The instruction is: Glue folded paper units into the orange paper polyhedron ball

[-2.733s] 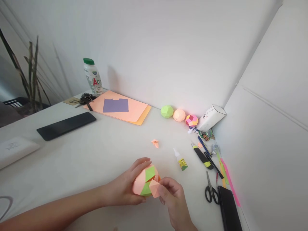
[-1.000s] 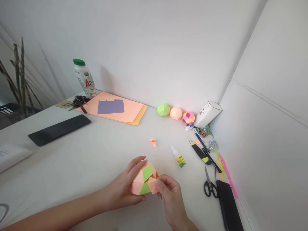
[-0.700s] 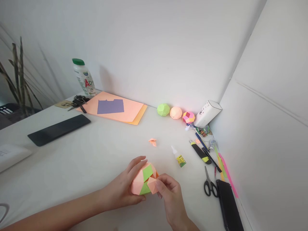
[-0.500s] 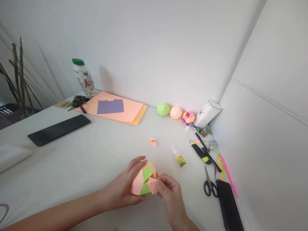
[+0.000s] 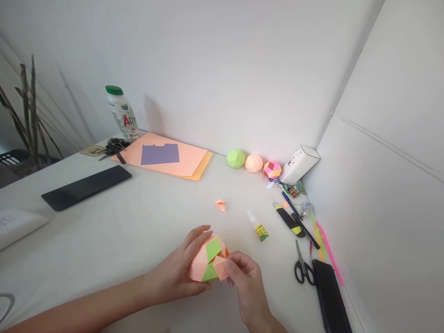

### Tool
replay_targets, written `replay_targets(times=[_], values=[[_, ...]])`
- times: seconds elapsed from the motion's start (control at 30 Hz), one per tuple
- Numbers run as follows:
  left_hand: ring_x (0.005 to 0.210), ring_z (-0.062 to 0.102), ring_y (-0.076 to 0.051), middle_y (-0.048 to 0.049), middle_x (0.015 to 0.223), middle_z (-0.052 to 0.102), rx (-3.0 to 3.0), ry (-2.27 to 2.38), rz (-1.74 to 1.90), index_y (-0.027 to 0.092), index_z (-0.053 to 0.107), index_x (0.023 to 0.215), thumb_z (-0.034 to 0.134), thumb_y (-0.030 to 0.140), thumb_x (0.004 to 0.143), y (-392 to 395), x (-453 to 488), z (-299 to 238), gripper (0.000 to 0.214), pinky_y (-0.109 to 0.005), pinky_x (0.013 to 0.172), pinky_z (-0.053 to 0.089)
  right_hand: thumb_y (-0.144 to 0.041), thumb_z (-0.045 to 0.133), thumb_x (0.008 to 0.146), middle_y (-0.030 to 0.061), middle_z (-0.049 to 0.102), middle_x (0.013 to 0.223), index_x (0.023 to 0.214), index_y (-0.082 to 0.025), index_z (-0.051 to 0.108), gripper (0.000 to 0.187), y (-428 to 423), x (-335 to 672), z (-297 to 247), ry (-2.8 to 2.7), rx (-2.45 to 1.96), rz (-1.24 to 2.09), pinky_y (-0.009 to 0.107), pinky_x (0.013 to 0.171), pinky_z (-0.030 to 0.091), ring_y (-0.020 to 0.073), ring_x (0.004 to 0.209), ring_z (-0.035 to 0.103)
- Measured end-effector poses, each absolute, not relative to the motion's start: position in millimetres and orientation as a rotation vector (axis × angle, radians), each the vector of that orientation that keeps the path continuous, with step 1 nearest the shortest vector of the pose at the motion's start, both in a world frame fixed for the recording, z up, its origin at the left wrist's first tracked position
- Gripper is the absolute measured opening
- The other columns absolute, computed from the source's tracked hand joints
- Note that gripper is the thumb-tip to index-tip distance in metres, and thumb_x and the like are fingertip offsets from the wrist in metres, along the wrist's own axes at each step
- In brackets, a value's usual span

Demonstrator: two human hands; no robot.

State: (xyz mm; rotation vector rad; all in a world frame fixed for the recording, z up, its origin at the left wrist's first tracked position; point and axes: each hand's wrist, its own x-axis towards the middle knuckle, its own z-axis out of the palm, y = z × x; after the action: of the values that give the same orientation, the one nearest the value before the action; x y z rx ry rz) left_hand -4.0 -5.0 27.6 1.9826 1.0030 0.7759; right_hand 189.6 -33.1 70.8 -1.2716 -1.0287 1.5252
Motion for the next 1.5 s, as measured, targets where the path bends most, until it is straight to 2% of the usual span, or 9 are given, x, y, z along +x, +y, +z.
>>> replay_targets(times=[0.8,1.17,1.5], values=[[0.136,0.032,-0.037,-0.0188,0.149,0.016,2.028,1.011,0.799,0.027,0.014,0.141,0.079,0.022,0.065,-4.7,-4.2,24.6,0.1,-0.047,0.098,0.05,-0.039,0.067,0.082,-0.0023,0.046,0.061,0.064,-0.017,0.06,0.03,-32.1,189.6,71.8,-1.063,-1.273,1.527,0.028,0.059,0.028,0.0118,0.06,0.033],[0.137,0.028,-0.038,-0.0195,0.148,0.015,2.03,0.998,0.763,0.027,0.014,0.139,0.078,0.02,0.065,-4.6,-4.6,28.5,0.099,-0.048,0.097,0.05,-0.038,0.066,0.083,-0.0026,0.045,0.062,0.063,-0.017,0.059,0.03,-32.1,191.2,70.9,-1.099,-1.282,1.503,0.028,0.059,0.028,0.0121,0.06,0.034],[0.136,0.031,-0.038,-0.0188,0.148,0.018,2.066,1.014,0.787,0.028,0.014,0.139,0.077,0.02,0.065,-5.5,-3.8,25.3,0.099,-0.047,0.094,0.052,-0.039,0.068,0.081,-0.0024,0.048,0.066,0.064,-0.019,0.064,0.026,-33.1,190.1,71.1,-1.237,-1.357,1.365,0.026,0.061,0.033,0.0126,0.063,0.041]])
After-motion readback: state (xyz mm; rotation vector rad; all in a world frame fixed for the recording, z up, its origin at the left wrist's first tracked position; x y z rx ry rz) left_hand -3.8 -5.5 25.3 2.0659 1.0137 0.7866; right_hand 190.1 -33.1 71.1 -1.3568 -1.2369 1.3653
